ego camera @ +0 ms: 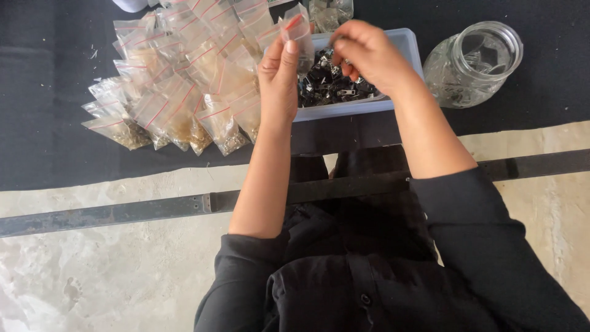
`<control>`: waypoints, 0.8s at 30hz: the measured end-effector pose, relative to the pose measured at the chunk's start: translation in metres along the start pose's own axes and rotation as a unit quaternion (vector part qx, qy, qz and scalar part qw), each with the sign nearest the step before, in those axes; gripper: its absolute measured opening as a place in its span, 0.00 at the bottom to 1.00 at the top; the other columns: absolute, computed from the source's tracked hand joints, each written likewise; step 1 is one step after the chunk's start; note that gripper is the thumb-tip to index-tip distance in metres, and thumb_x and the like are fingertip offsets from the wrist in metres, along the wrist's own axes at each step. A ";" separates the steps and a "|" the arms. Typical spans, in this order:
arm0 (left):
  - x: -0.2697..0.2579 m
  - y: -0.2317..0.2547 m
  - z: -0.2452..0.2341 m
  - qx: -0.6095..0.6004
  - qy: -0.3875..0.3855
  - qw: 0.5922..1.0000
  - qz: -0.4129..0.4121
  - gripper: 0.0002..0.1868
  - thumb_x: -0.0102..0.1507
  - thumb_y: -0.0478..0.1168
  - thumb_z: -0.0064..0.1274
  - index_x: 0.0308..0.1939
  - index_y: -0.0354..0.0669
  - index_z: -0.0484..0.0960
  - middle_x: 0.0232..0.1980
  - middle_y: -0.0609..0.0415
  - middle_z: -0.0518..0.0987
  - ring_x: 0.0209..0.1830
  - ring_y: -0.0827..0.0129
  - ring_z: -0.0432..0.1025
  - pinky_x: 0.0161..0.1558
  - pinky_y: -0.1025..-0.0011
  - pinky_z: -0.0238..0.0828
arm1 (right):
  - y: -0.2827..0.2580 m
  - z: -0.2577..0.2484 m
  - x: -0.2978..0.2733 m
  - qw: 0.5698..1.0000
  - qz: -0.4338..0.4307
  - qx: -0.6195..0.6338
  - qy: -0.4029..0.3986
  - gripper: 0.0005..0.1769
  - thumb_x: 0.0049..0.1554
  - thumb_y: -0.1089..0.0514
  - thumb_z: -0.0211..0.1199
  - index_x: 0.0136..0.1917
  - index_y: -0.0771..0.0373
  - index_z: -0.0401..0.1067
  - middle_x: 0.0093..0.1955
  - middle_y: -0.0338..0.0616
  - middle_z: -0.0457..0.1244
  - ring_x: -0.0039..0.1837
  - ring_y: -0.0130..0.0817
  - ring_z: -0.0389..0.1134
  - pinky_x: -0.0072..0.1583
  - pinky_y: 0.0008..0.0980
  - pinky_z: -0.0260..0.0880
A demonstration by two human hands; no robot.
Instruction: Sorting small metal fasteners from a plastic bin and placing them into individual plastic zip-lock bags.
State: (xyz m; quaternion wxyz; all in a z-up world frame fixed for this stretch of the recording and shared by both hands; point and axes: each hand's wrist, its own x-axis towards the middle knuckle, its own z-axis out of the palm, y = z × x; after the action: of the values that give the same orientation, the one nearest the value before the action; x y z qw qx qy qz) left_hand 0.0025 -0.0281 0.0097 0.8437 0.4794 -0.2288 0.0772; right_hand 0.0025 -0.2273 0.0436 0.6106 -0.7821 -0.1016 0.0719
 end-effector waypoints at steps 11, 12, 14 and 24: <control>-0.003 -0.019 -0.002 0.012 0.003 1.000 -0.020 0.21 0.74 0.48 0.54 0.68 0.44 0.78 0.66 0.51 0.81 0.71 0.67 0.70 0.76 0.63 0.60 | -0.004 -0.012 -0.017 0.988 0.039 0.133 0.068 0.07 0.66 0.51 0.61 0.50 0.55 0.72 0.39 0.43 0.66 0.33 0.25 0.62 0.31 0.24 0.60; -0.004 -0.018 -0.002 0.019 -0.002 1.000 -0.024 0.20 0.74 0.48 0.54 0.68 0.47 0.79 0.64 0.51 0.82 0.69 0.68 0.71 0.74 0.65 0.60 | -0.013 -0.008 -0.017 0.995 0.069 -0.020 0.068 0.08 0.69 0.53 0.57 0.54 0.55 0.74 0.36 0.39 0.64 0.29 0.22 0.59 0.28 0.22 0.55; -0.004 -0.021 -0.004 0.012 -0.005 1.000 -0.026 0.20 0.74 0.48 0.54 0.68 0.46 0.78 0.65 0.50 0.82 0.70 0.67 0.70 0.75 0.63 0.60 | -0.010 -0.002 -0.008 0.983 0.043 -0.168 0.061 0.07 0.65 0.53 0.61 0.53 0.54 0.77 0.41 0.38 0.68 0.39 0.28 0.65 0.39 0.28 0.60; -0.007 -0.022 -0.006 0.033 -0.010 0.999 -0.038 0.22 0.73 0.50 0.54 0.69 0.46 0.78 0.67 0.52 0.79 0.73 0.67 0.67 0.76 0.64 0.60 | 0.006 0.012 0.014 0.860 0.046 -0.508 -0.009 0.09 0.61 0.52 0.60 0.49 0.53 0.80 0.45 0.45 0.71 0.50 0.53 0.70 0.44 0.52 0.67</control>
State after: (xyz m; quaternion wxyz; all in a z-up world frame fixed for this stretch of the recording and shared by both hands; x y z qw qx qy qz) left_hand 0.0058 -0.0337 -0.0135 0.8275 0.5158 -0.2166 0.0480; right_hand 0.0132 -0.2137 0.0352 0.1239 -0.9868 -0.0936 0.0451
